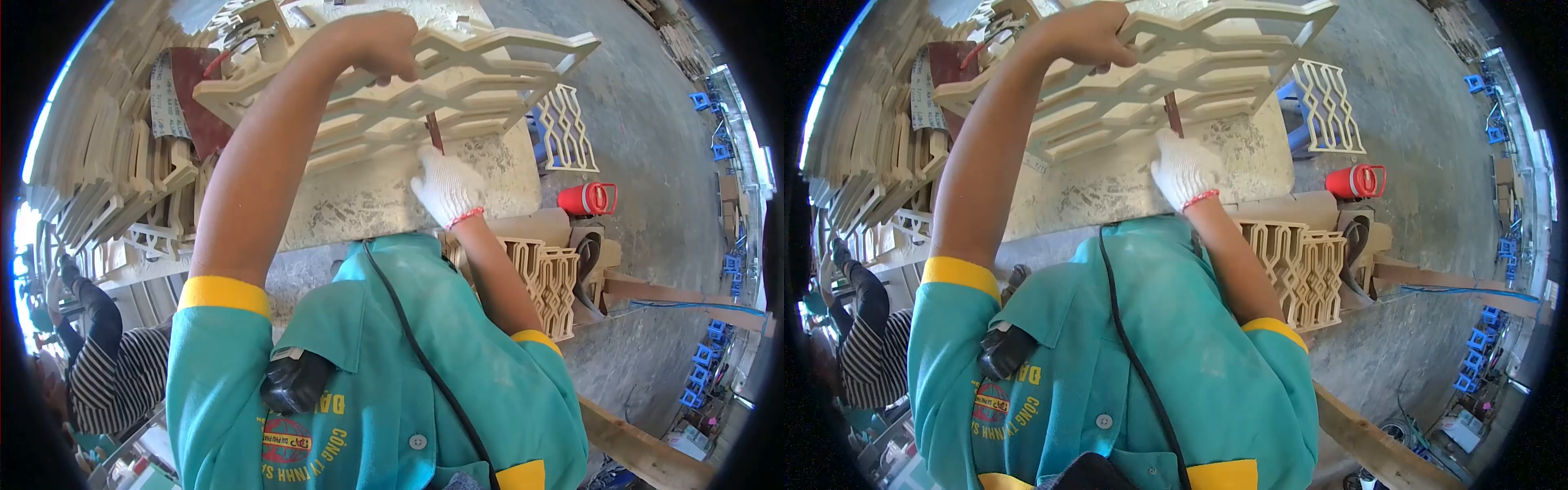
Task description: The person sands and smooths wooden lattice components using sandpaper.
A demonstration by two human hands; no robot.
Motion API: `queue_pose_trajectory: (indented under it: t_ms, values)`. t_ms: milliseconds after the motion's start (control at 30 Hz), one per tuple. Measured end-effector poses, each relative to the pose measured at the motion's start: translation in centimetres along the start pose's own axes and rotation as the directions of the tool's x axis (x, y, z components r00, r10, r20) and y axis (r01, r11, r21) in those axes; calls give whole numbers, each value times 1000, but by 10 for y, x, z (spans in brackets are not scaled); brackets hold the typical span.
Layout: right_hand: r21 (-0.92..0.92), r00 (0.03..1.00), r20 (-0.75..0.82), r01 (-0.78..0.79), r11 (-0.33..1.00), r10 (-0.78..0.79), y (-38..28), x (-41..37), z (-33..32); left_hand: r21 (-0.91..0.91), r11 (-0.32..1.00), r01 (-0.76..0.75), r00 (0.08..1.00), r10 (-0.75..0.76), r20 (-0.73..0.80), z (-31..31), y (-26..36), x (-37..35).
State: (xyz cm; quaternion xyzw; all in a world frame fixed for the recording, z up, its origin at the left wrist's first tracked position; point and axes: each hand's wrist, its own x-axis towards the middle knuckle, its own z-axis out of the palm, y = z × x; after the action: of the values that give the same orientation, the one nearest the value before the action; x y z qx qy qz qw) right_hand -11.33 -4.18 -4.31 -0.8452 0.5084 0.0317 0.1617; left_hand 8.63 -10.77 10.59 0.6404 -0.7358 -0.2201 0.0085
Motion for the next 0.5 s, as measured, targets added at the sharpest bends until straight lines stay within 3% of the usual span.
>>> queue_pose_trajectory:
  t_ms: [67,167,267,367,467,500]
  values:
    - [-24,998,38,-51,998,52,-9,0,-11,16,1000,-10,1000,10,-2,-2,0,-2]
    - [-69,998,-55,-48,996,44,-6,-2,-7,-20,1000,18,1000,-19,-8,-2,4,-8]
    - [52,985,-161,70,996,-61,6,-6,-1,-9,1000,-7,1000,7,-2,-4,3,-9]
    - [293,925,-308,313,903,-221,30,1,25,18,1000,-12,1000,12,0,-2,1,-6]
    - [570,965,-218,246,784,-144,37,-2,23,-13,1000,19,999,-19,-28,-3,4,-11]
    - [698,988,-118,156,699,-103,38,-4,16,6,1000,15,1000,-15,-25,-3,4,-10]
